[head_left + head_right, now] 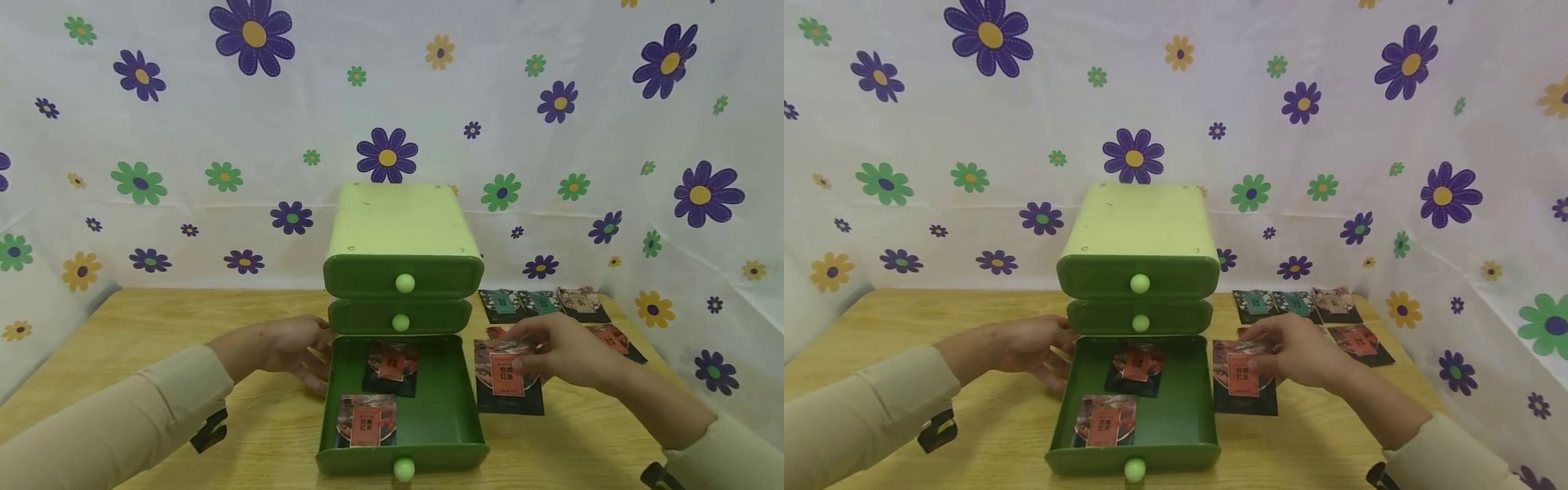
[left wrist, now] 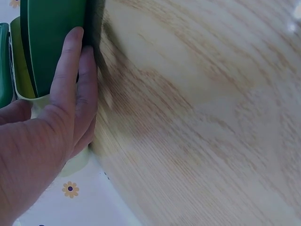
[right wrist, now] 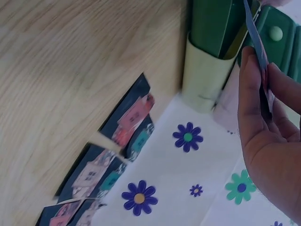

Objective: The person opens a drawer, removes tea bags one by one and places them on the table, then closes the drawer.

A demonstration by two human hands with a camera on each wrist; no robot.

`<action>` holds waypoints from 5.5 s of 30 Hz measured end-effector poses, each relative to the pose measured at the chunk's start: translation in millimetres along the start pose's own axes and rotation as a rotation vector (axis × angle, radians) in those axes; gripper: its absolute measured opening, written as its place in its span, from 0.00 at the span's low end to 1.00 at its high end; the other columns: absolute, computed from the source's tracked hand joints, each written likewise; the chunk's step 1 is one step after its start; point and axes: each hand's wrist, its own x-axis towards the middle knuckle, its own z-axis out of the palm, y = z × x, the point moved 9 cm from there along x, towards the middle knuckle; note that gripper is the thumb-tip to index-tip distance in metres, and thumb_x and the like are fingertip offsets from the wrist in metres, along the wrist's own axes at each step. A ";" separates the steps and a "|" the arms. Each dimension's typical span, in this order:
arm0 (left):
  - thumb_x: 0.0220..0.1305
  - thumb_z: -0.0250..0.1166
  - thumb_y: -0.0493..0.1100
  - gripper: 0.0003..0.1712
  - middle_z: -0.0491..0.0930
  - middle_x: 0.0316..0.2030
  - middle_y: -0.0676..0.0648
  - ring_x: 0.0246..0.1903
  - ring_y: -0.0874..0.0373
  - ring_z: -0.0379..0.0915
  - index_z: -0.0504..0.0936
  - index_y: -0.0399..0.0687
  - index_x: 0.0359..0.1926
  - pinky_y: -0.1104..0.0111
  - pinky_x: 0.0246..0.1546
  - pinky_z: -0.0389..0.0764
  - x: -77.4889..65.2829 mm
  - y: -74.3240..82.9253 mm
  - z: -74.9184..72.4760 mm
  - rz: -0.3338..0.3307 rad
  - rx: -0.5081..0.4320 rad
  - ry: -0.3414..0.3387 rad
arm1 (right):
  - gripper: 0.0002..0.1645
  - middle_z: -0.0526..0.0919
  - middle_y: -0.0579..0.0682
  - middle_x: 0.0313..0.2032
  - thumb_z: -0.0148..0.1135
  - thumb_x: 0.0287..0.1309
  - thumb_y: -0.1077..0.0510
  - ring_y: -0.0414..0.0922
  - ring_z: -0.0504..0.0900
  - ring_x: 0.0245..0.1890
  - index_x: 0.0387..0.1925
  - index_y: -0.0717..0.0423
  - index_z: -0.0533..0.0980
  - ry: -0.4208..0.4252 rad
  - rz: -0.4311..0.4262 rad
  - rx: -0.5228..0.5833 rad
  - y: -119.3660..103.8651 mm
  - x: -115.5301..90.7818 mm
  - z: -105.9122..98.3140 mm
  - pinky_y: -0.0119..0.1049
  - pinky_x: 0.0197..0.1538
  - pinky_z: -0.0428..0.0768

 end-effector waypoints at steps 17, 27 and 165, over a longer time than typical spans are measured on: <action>0.79 0.49 0.52 0.27 0.74 0.56 0.33 0.46 0.42 0.83 0.67 0.35 0.66 0.51 0.43 0.86 -2.5 -1.5 3.1 0.014 0.000 0.004 | 0.17 0.81 0.50 0.20 0.72 0.56 0.62 0.47 0.81 0.17 0.44 0.68 0.78 -0.098 0.063 -0.040 80.5 -9.9 5.1 0.39 0.22 0.83; 0.79 0.49 0.52 0.28 0.74 0.56 0.32 0.45 0.42 0.83 0.66 0.35 0.66 0.51 0.42 0.86 -3.6 -1.4 5.2 0.006 0.004 0.011 | 0.18 0.83 0.48 0.22 0.75 0.51 0.62 0.46 0.81 0.14 0.43 0.64 0.79 -0.004 0.120 -0.232 99.2 -7.0 4.7 0.37 0.23 0.82; 0.77 0.48 0.47 0.25 0.76 0.57 0.33 0.54 0.44 0.79 0.70 0.32 0.64 0.55 0.56 0.81 1.1 -5.4 -5.0 0.077 -0.105 -0.033 | 0.06 0.79 0.48 0.24 0.53 0.72 0.66 0.39 0.71 0.17 0.45 0.65 0.74 0.138 0.124 -0.268 146.2 -45.8 -83.7 0.33 0.21 0.76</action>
